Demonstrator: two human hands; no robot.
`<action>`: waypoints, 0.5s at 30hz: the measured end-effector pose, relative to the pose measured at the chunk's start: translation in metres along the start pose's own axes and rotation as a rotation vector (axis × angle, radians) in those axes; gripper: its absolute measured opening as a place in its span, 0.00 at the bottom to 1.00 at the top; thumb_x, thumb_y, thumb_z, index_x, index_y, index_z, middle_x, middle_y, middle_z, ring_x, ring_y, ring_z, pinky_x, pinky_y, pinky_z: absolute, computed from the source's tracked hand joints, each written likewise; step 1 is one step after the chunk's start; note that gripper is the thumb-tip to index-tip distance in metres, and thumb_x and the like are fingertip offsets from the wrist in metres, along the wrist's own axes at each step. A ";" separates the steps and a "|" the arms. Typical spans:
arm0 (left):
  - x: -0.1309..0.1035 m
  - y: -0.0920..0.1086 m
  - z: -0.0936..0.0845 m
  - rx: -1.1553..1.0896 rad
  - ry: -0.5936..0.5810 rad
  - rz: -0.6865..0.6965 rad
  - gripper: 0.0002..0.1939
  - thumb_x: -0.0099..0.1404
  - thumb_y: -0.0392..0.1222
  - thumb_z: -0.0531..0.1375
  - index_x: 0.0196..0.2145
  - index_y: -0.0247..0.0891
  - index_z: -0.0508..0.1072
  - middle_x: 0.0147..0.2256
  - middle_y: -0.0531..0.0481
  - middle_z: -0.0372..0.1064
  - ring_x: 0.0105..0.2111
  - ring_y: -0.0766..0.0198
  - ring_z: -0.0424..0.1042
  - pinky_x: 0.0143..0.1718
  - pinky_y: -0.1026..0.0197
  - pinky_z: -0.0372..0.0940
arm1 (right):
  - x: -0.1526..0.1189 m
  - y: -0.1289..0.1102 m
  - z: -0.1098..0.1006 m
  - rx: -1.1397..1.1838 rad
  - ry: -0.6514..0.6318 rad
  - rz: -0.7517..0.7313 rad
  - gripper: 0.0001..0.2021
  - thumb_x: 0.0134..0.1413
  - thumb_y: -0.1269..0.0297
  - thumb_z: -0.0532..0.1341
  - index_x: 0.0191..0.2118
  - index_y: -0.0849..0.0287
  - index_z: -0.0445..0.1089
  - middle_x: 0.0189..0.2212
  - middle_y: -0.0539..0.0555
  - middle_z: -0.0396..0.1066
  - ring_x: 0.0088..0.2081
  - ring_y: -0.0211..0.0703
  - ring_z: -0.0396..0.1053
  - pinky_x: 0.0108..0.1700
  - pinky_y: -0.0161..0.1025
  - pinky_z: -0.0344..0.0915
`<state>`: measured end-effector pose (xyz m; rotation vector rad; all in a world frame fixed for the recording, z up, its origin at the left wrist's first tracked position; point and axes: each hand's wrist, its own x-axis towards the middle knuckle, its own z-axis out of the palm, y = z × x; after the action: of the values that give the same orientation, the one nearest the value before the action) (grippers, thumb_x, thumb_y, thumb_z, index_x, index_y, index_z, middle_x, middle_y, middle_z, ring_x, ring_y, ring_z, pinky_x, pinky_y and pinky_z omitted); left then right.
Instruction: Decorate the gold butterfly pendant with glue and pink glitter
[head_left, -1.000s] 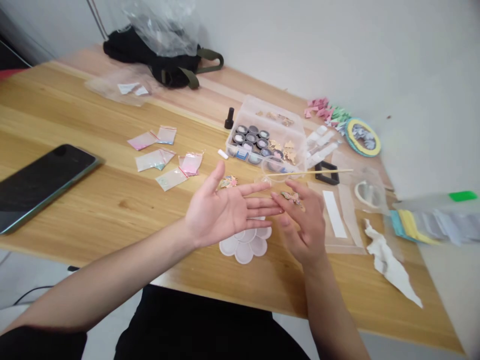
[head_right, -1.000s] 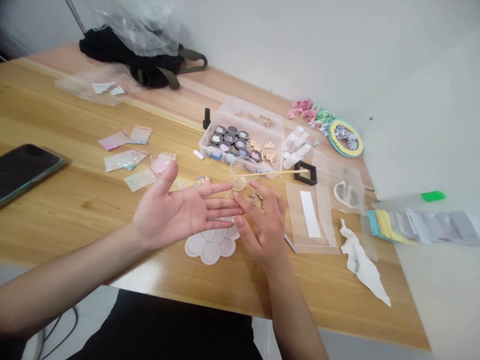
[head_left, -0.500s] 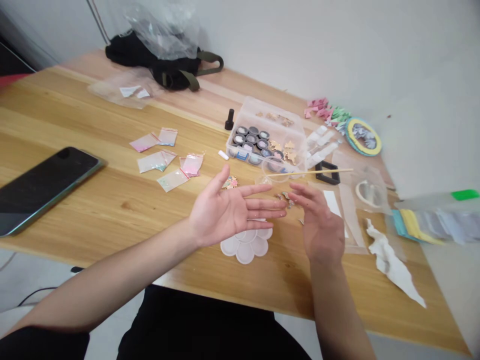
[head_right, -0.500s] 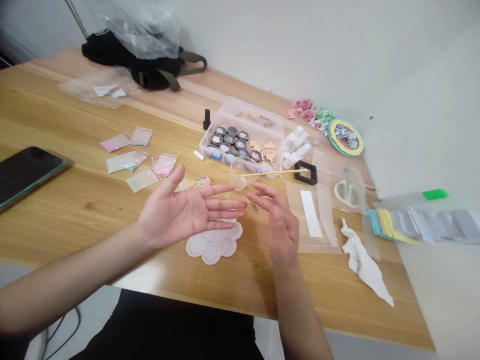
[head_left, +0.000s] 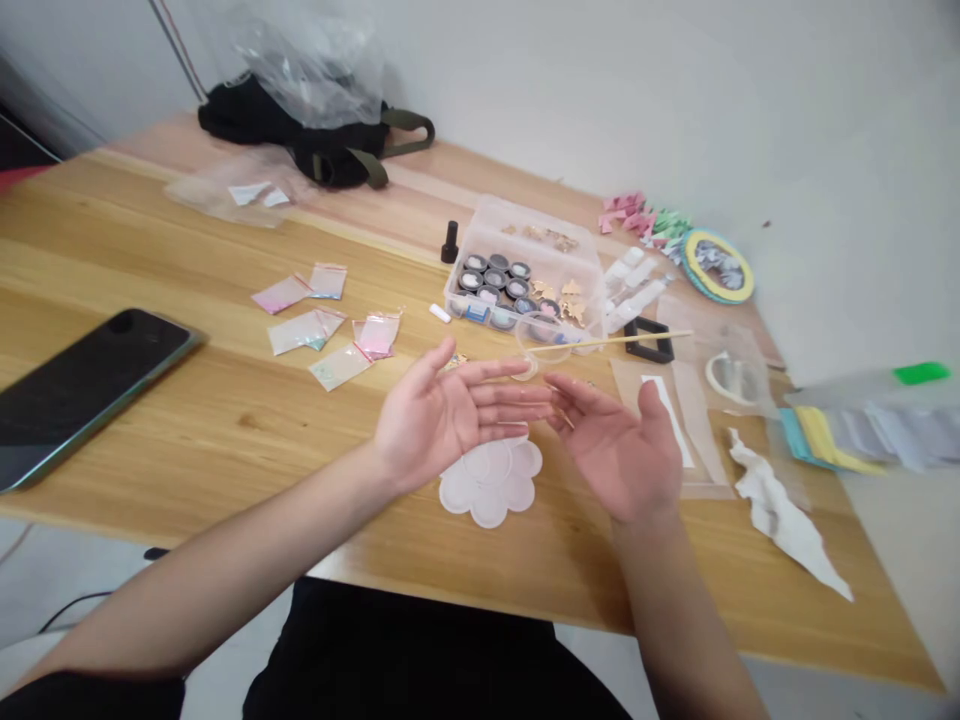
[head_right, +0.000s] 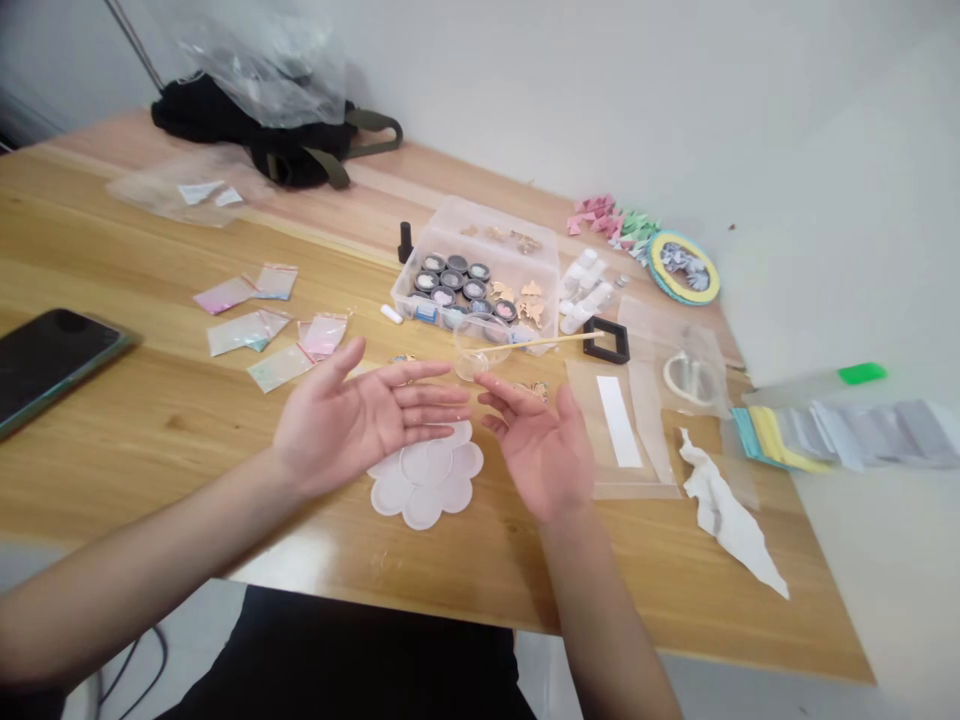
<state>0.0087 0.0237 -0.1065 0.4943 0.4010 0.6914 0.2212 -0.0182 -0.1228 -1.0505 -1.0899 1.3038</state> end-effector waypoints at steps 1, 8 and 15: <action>0.000 -0.001 0.000 0.038 0.033 0.055 0.28 0.65 0.63 0.55 0.45 0.34 0.77 0.43 0.38 0.80 0.49 0.47 0.77 0.56 0.45 0.62 | 0.001 -0.001 -0.001 0.059 -0.018 0.053 0.35 0.62 0.32 0.44 0.45 0.49 0.81 0.52 0.55 0.78 0.50 0.54 0.76 0.47 0.55 0.73; -0.001 -0.006 -0.001 0.750 0.255 0.538 0.10 0.60 0.47 0.66 0.39 0.42 0.80 0.46 0.46 0.79 0.51 0.54 0.75 0.55 0.49 0.66 | -0.002 -0.008 0.008 0.156 -0.148 0.198 0.38 0.63 0.33 0.40 0.48 0.54 0.78 0.55 0.60 0.76 0.55 0.56 0.74 0.52 0.57 0.72; 0.000 -0.010 -0.007 1.253 0.177 0.764 0.08 0.62 0.44 0.66 0.39 0.43 0.81 0.49 0.43 0.77 0.51 0.55 0.76 0.53 0.48 0.70 | -0.008 -0.005 0.022 0.190 -0.316 0.252 0.43 0.62 0.30 0.36 0.48 0.56 0.78 0.51 0.61 0.78 0.50 0.52 0.77 0.53 0.56 0.72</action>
<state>0.0101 0.0193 -0.1183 1.8426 0.8175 1.1823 0.2013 -0.0263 -0.1135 -0.8784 -1.0611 1.7855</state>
